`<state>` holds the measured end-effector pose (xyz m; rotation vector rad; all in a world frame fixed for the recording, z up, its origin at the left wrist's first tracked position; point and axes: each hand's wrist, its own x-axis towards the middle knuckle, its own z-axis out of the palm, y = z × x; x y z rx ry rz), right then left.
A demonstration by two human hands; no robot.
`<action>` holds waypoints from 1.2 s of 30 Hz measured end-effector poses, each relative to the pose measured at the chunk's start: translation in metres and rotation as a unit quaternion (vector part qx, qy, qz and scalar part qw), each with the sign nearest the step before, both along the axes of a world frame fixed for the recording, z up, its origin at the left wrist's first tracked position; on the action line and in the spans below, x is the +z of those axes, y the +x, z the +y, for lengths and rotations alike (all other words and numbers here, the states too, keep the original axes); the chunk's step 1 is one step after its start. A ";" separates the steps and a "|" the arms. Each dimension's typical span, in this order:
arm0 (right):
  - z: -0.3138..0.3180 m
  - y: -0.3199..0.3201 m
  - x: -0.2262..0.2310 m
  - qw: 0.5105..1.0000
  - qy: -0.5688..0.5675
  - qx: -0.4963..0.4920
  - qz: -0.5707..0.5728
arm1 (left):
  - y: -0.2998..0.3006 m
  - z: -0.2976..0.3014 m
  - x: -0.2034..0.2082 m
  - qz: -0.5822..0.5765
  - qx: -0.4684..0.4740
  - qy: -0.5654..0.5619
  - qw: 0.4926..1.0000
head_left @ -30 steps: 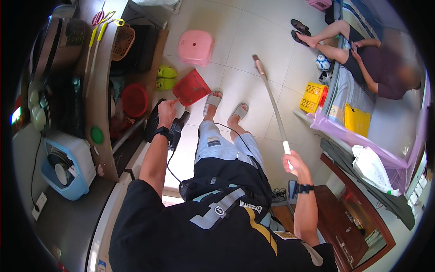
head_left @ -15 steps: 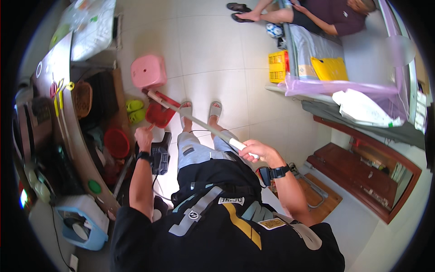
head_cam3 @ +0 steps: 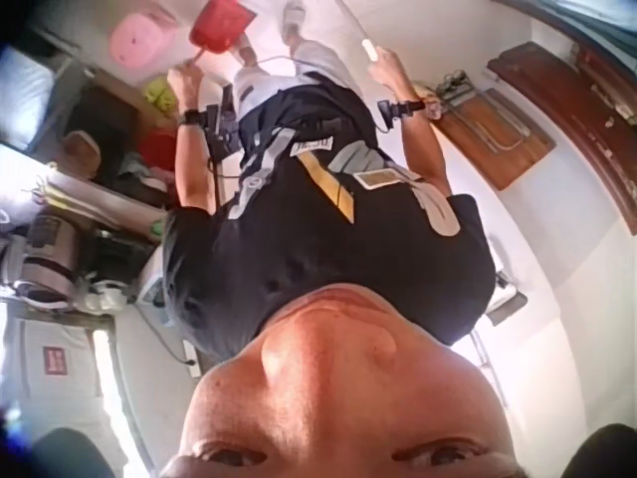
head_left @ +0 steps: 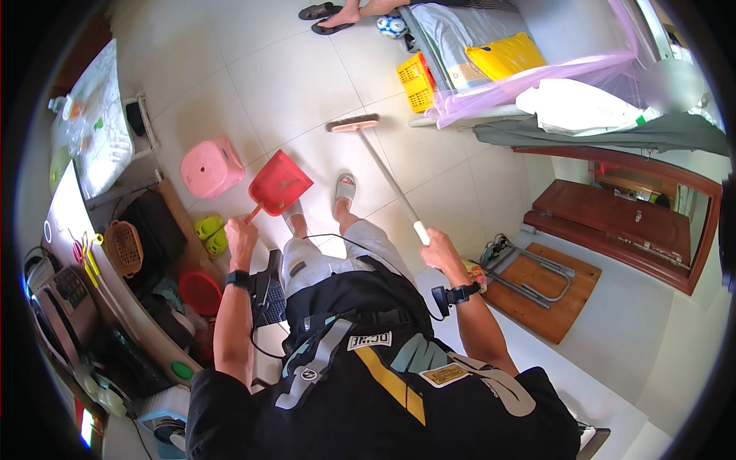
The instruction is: The recorder is sweeping the floor with a broom and collecting dust in a dustpan.
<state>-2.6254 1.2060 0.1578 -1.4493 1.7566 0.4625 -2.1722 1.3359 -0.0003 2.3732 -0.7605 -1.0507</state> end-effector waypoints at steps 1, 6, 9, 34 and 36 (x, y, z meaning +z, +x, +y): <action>-0.005 -0.011 -0.012 0.999 -0.008 -0.040 -0.008 | -0.003 -0.009 -0.016 -0.017 0.011 0.015 1.000; -0.071 -0.042 -0.020 0.974 0.019 -0.214 -0.071 | -0.032 -0.085 -0.047 -0.029 -0.008 -0.005 1.000; -0.130 -0.059 -0.027 0.977 -0.007 -0.204 -0.067 | -0.053 -0.134 -0.060 -0.041 -0.044 -0.001 0.998; -0.129 -0.078 0.010 0.954 0.216 -0.076 -0.192 | -0.084 -0.217 -0.145 -0.079 -0.235 0.067 0.966; -0.121 -0.085 0.024 0.894 0.273 -0.251 -0.250 | -0.047 -0.198 -0.152 -0.177 -0.382 0.104 0.901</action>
